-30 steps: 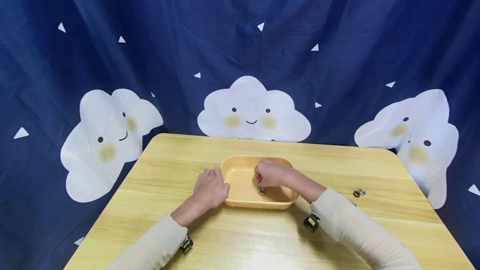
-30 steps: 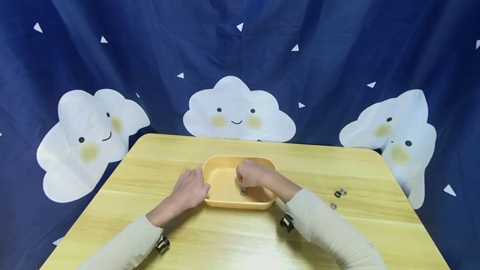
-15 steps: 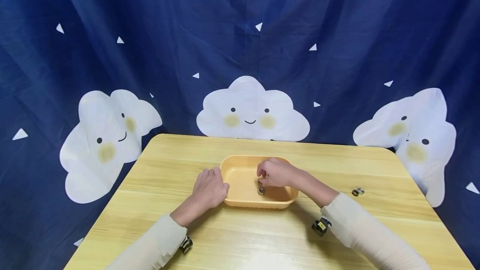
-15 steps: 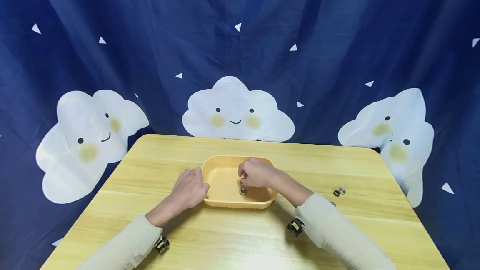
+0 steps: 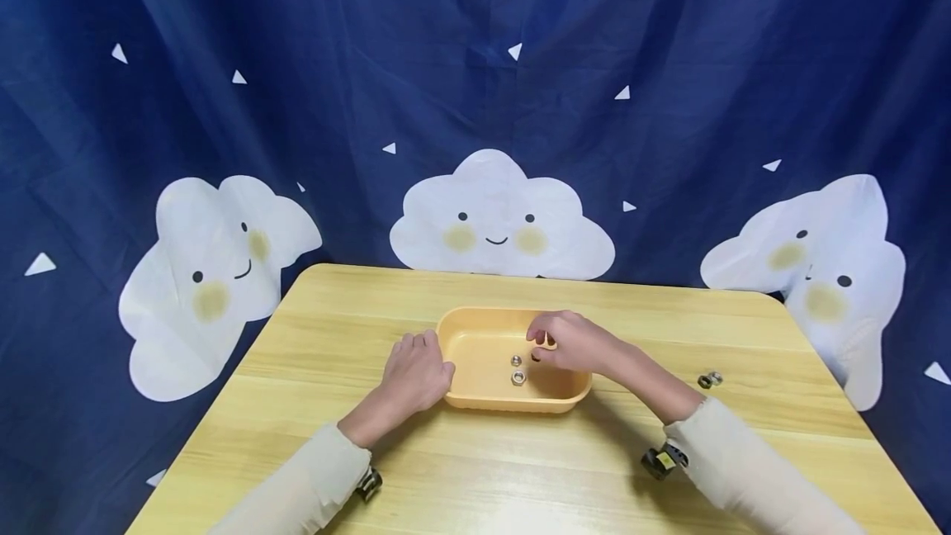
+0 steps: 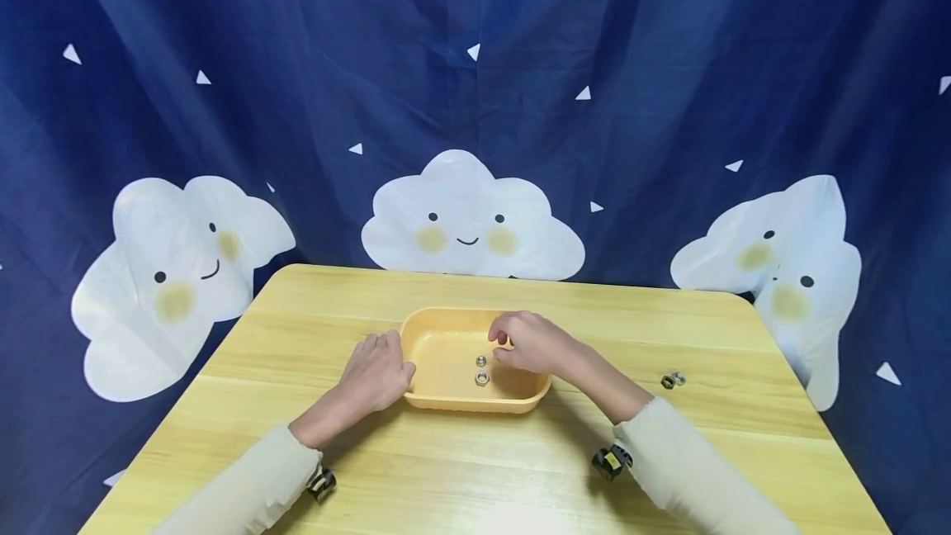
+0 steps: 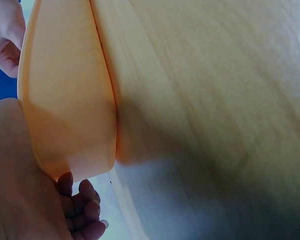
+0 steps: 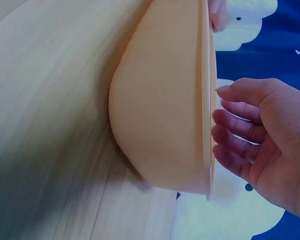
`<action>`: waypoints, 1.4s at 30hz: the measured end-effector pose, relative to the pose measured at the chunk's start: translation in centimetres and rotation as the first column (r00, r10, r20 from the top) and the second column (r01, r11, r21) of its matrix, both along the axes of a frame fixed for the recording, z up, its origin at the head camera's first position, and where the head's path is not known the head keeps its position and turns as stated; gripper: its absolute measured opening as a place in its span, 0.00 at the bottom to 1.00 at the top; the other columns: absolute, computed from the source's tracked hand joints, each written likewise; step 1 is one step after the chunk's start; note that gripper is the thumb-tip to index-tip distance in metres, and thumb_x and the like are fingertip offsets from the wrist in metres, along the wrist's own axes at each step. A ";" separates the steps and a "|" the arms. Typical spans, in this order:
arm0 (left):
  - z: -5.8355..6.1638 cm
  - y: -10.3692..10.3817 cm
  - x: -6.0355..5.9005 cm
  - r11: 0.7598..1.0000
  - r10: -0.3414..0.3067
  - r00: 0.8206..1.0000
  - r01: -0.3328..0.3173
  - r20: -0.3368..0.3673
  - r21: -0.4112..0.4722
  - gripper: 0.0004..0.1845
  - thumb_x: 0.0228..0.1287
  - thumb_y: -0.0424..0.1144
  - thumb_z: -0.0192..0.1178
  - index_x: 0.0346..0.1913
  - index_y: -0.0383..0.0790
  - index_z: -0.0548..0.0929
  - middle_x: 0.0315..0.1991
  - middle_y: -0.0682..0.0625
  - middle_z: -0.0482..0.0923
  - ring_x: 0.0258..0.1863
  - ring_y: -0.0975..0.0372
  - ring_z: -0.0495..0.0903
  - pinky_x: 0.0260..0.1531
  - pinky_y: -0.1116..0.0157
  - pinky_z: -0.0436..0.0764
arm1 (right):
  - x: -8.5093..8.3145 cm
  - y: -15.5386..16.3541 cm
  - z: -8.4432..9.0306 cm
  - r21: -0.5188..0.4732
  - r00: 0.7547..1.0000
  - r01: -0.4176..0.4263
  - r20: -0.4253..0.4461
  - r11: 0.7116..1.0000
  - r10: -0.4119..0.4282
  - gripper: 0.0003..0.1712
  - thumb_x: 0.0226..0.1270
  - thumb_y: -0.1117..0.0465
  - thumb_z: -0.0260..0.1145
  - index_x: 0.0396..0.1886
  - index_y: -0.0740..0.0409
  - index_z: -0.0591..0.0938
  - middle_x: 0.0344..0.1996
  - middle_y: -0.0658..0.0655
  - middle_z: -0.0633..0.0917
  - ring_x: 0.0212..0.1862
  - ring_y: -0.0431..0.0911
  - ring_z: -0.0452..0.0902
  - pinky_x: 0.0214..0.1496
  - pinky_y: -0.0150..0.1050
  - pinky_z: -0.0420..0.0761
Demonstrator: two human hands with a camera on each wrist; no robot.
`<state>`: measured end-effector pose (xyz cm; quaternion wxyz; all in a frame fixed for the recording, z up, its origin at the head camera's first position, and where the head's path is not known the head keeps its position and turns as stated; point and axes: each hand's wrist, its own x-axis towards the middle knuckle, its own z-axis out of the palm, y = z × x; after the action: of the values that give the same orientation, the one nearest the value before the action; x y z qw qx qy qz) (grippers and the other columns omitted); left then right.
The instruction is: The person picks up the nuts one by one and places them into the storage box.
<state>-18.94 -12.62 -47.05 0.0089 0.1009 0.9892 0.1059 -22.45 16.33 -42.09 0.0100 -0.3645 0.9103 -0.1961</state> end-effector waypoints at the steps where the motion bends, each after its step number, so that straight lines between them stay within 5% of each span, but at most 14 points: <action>1: 0.0 0.0 0.0 1.000 -0.002 1.000 0.002 -0.002 -0.003 0.13 0.68 0.45 0.50 0.36 0.36 0.67 0.30 0.45 0.67 0.32 0.52 0.64 0.37 0.60 0.64 | 0.0 0.2 0.0 -0.004 1.000 0.003 -0.002 1.000 -0.003 0.10 0.62 0.63 0.72 0.43 0.61 0.87 0.35 0.52 0.88 0.38 0.45 0.83 0.43 0.35 0.82; 22: -0.2 0.1 0.1 1.000 -0.002 1.000 0.002 -0.014 0.020 0.13 0.67 0.45 0.51 0.36 0.36 0.68 0.29 0.45 0.66 0.32 0.52 0.64 0.37 0.60 0.64 | 1.2 2.9 0.5 -0.096 0.996 0.082 -0.020 0.992 -0.084 0.13 0.63 0.62 0.73 0.46 0.62 0.86 0.34 0.51 0.87 0.38 0.42 0.82 0.41 0.35 0.82; 42: -0.1 0.0 0.0 1.000 0.002 1.000 -0.002 -0.017 0.023 0.13 0.67 0.44 0.51 0.35 0.36 0.68 0.29 0.45 0.67 0.31 0.52 0.64 0.36 0.60 0.64 | 2.8 7.0 -0.4 -0.230 0.976 0.213 0.008 0.950 -0.217 0.10 0.65 0.63 0.72 0.45 0.60 0.87 0.31 0.46 0.85 0.34 0.37 0.77 0.36 0.37 0.82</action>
<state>-18.94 -12.59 -47.16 -0.0010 0.1010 0.9880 0.1165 -19.69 23.31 -42.51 -0.0616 -0.2636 0.9159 -0.2964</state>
